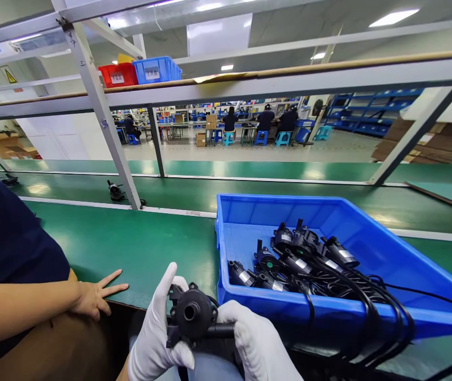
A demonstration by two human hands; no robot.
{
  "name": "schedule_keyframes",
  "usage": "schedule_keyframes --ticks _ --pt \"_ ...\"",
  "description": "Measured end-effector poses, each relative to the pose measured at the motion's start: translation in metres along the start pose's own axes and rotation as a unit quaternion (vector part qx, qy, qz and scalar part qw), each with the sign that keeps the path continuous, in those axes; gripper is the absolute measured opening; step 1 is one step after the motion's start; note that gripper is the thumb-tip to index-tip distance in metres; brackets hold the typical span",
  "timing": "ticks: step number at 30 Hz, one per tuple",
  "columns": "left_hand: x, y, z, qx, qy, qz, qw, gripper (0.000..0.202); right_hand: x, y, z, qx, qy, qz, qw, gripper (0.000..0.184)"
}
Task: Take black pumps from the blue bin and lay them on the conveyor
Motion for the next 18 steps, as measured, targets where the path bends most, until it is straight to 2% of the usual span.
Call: schedule_keyframes --ticks 1,3,5,7,9,10,12,14,15,16,17,18 --pt "0.020 -0.003 -0.003 -0.007 0.014 0.003 1.000 0.135 -0.001 -0.003 0.000 0.009 -0.005 -0.003 1.000 0.074" --pt "0.041 -0.009 -0.007 -0.022 0.030 0.010 0.999 0.142 -0.002 -0.008 0.000 0.030 -0.017 -0.005 0.999 0.075" --pt "0.048 -0.011 -0.008 -0.036 0.040 0.020 0.998 0.144 -0.003 -0.011 0.002 0.038 -0.020 -0.006 0.999 0.075" --pt "0.044 -0.011 -0.008 -0.045 0.039 0.029 0.998 0.144 -0.005 -0.011 0.007 0.045 -0.028 -0.018 0.998 0.073" --pt "0.024 -0.007 -0.006 -0.043 0.032 0.028 0.998 0.139 -0.010 -0.008 0.011 0.043 -0.050 -0.028 0.997 0.071" --pt "0.004 -0.003 -0.003 -0.039 0.029 0.024 0.999 0.131 -0.013 -0.005 0.013 0.021 -0.055 -0.029 0.998 0.070" --pt "-0.050 0.005 0.008 -0.032 0.031 0.013 0.999 0.113 -0.019 0.001 0.013 -0.065 -0.041 -0.027 0.997 0.065" --pt "-0.109 0.011 0.022 -0.033 0.031 0.011 0.999 0.106 -0.024 0.006 0.009 -0.150 -0.024 -0.039 0.988 0.050" --pt "-0.128 0.012 0.026 -0.044 0.065 0.012 0.997 0.105 -0.026 0.008 0.006 -0.171 -0.016 -0.048 0.984 0.044" --pt "-0.138 0.012 0.029 -0.053 0.064 0.007 0.996 0.105 -0.026 0.008 0.005 -0.175 -0.010 -0.053 0.983 0.042" --pt "-0.135 0.010 0.029 -0.067 0.074 -0.007 0.995 0.103 -0.025 0.008 0.004 -0.163 -0.005 -0.055 0.985 0.044" --pt "-0.118 0.007 0.026 -0.087 0.091 -0.030 0.992 0.100 -0.023 0.008 0.004 -0.140 -0.005 -0.053 0.989 0.049"
Point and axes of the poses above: each hand's wrist, its own z-axis towards the middle knuckle, its own x-axis out of the palm, y = z × x, the point moved 3 cm from there along z, towards the middle knuckle, and after that the axes turned 3 degrees about y, right-handed, at the moved point
